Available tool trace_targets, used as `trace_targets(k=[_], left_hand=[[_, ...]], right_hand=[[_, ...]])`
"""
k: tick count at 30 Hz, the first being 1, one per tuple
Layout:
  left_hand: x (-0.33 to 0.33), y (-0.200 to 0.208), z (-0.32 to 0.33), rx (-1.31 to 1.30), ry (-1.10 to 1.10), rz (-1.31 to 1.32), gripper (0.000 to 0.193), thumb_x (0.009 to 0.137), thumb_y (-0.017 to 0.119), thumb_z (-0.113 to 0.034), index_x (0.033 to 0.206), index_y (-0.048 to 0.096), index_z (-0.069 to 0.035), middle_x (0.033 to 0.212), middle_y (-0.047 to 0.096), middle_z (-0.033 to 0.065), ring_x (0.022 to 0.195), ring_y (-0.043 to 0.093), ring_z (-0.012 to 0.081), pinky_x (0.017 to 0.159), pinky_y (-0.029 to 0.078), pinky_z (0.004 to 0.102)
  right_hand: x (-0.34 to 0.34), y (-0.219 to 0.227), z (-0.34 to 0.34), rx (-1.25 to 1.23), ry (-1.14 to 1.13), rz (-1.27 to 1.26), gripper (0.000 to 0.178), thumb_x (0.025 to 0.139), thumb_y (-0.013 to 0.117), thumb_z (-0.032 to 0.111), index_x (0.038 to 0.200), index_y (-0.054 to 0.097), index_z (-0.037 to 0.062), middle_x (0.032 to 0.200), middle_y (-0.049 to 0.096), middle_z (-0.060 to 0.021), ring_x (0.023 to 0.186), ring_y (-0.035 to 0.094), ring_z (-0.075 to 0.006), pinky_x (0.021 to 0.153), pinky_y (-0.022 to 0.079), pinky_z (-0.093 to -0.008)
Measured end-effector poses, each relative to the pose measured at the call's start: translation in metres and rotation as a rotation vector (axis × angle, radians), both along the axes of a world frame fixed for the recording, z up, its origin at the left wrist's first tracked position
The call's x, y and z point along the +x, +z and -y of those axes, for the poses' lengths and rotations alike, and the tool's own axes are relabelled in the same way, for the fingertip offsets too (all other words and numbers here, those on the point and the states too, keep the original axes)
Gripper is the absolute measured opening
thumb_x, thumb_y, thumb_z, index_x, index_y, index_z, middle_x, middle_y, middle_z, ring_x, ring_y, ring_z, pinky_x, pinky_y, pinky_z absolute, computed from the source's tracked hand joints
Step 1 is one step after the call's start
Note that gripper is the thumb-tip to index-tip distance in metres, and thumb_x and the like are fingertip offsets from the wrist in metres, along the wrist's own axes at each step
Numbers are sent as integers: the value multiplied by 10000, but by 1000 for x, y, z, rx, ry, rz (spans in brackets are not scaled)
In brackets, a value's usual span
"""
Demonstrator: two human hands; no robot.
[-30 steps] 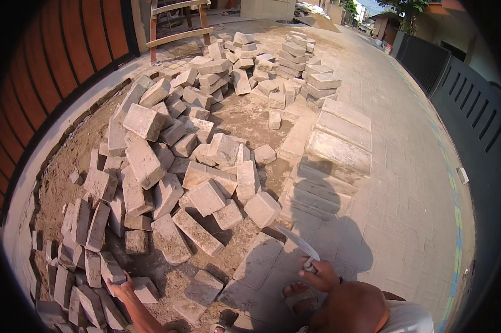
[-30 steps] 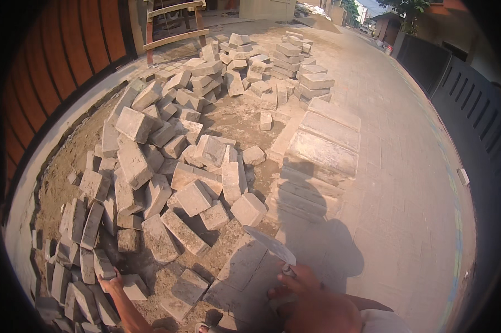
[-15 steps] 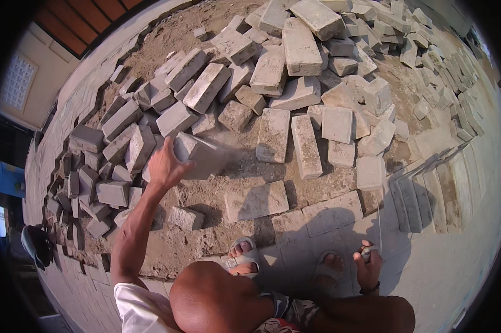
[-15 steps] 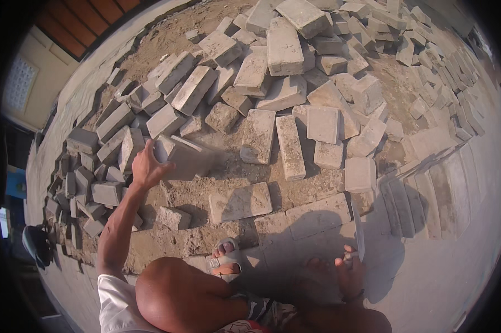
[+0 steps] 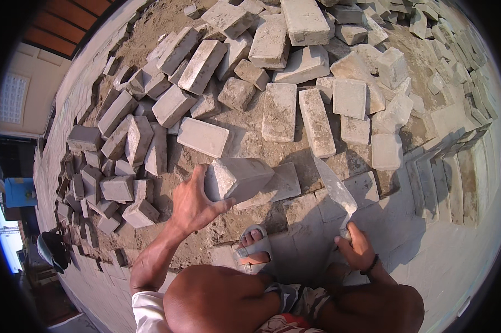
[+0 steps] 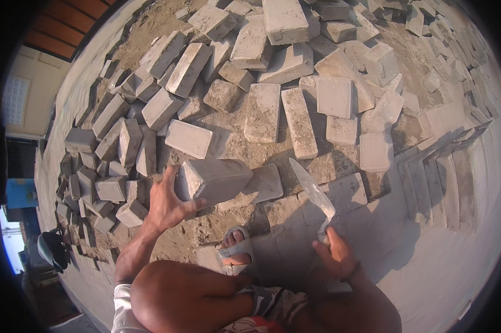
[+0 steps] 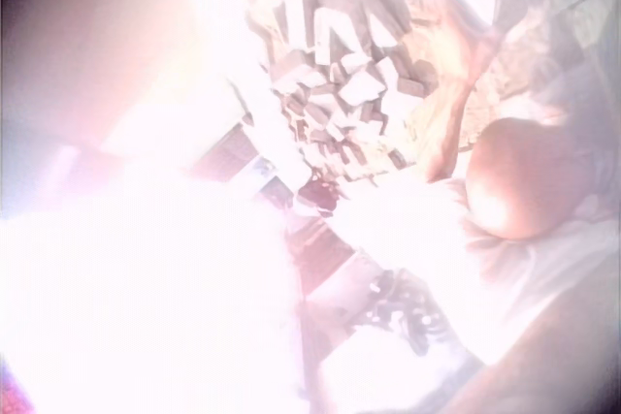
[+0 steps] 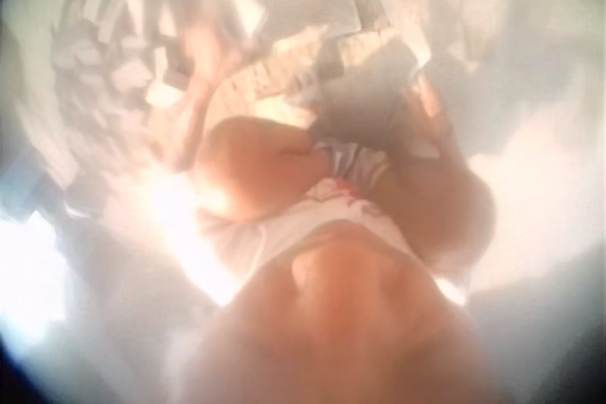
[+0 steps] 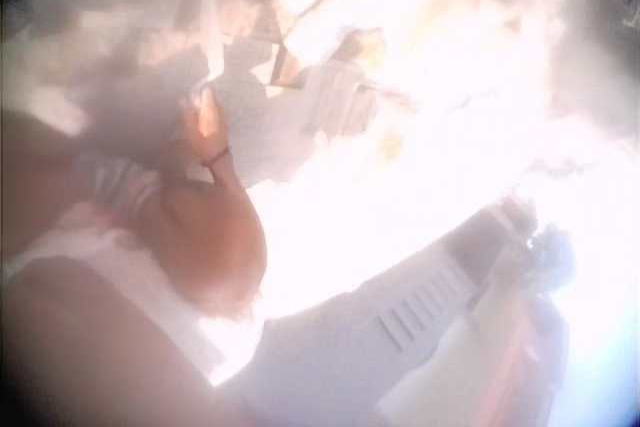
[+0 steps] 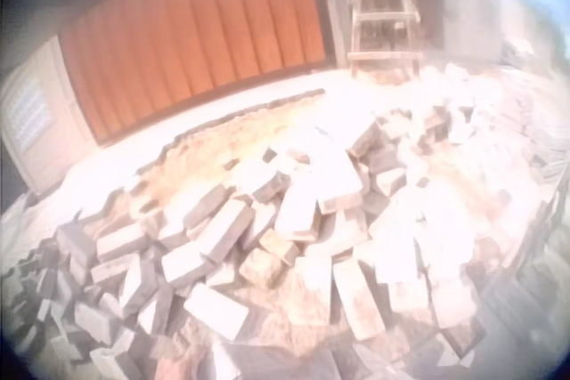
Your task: The person repeatedly picks up rectangular bricks from a pile, uses a trowel to scrape and wipe their surfaces, and places them back into the pile. The person handles bricks one at a time, turning them over to clean different sides.
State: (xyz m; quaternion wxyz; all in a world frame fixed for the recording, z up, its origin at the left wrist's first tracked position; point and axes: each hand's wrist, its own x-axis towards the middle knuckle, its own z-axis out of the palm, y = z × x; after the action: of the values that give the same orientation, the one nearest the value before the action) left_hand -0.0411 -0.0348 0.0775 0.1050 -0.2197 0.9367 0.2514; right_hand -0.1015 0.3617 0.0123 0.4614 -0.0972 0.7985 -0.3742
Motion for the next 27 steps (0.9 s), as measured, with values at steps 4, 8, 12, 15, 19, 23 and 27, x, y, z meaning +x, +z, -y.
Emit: trace_targets(k=[4, 8, 12, 15, 19, 23, 27], left_hand=[[19, -24, -33, -25, 0, 16, 797, 636, 834, -374, 1219, 471, 31, 976, 652, 246, 858, 669, 394, 763, 532, 462], [41, -29, -39, -86, 57, -64, 826, 612, 862, -352, 1213, 471, 57, 947, 640, 231, 839, 656, 354, 757, 527, 430], [36, -42, -50, -48, 97, -104, 824, 602, 874, -335, 1187, 466, 78, 954, 648, 240, 844, 660, 339, 760, 524, 424], [44, -35, -55, -36, 153, -89, 809, 628, 867, -346, 1198, 459, 59, 965, 627, 249, 843, 651, 382, 751, 521, 448], [59, -34, -57, -113, 159, -116, 771, 648, 866, -333, 1182, 454, 40, 966, 615, 250, 830, 642, 411, 735, 516, 469], [52, -27, -64, -156, 175, 9, 787, 660, 865, -321, 1181, 429, 76, 994, 621, 249, 916, 639, 371, 806, 503, 458], [40, -16, -73, -309, 129, 85, 792, 661, 869, -331, 1186, 428, 66, 1048, 593, 255, 975, 613, 378, 850, 482, 465]], right_hand=[[-10, -3, 39, -154, 188, -337, 336, 916, 616, 250, 1060, 509, -34, 857, 633, -247, 828, 635, -439, 698, 488, -488], [-16, 21, 71, -358, 309, -340, 308, 908, 632, 223, 1037, 501, -24, 872, 630, -248, 790, 643, -433, 673, 506, -485], [-14, -4, 81, -325, 429, -359, 287, 904, 602, 195, 1022, 487, -39, 873, 644, -280, 804, 658, -436, 665, 511, -505], [-42, -74, 88, -164, 420, -372, 288, 895, 584, 189, 1015, 485, -53, 827, 646, -306, 779, 663, -446, 662, 516, -523], [-66, -48, 87, -195, 455, -488, 262, 881, 585, 167, 988, 491, -52, 737, 643, -291, 701, 662, -446, 644, 531, -513], [-36, 1, 103, -422, 556, -483, 238, 863, 589, 141, 966, 496, -52, 664, 630, -276, 658, 663, -437, 627, 539, -503], [-78, -72, 125, -246, 549, -431, 243, 851, 589, 131, 962, 519, -74, 724, 637, -309, 751, 676, -440, 662, 540, -519]])
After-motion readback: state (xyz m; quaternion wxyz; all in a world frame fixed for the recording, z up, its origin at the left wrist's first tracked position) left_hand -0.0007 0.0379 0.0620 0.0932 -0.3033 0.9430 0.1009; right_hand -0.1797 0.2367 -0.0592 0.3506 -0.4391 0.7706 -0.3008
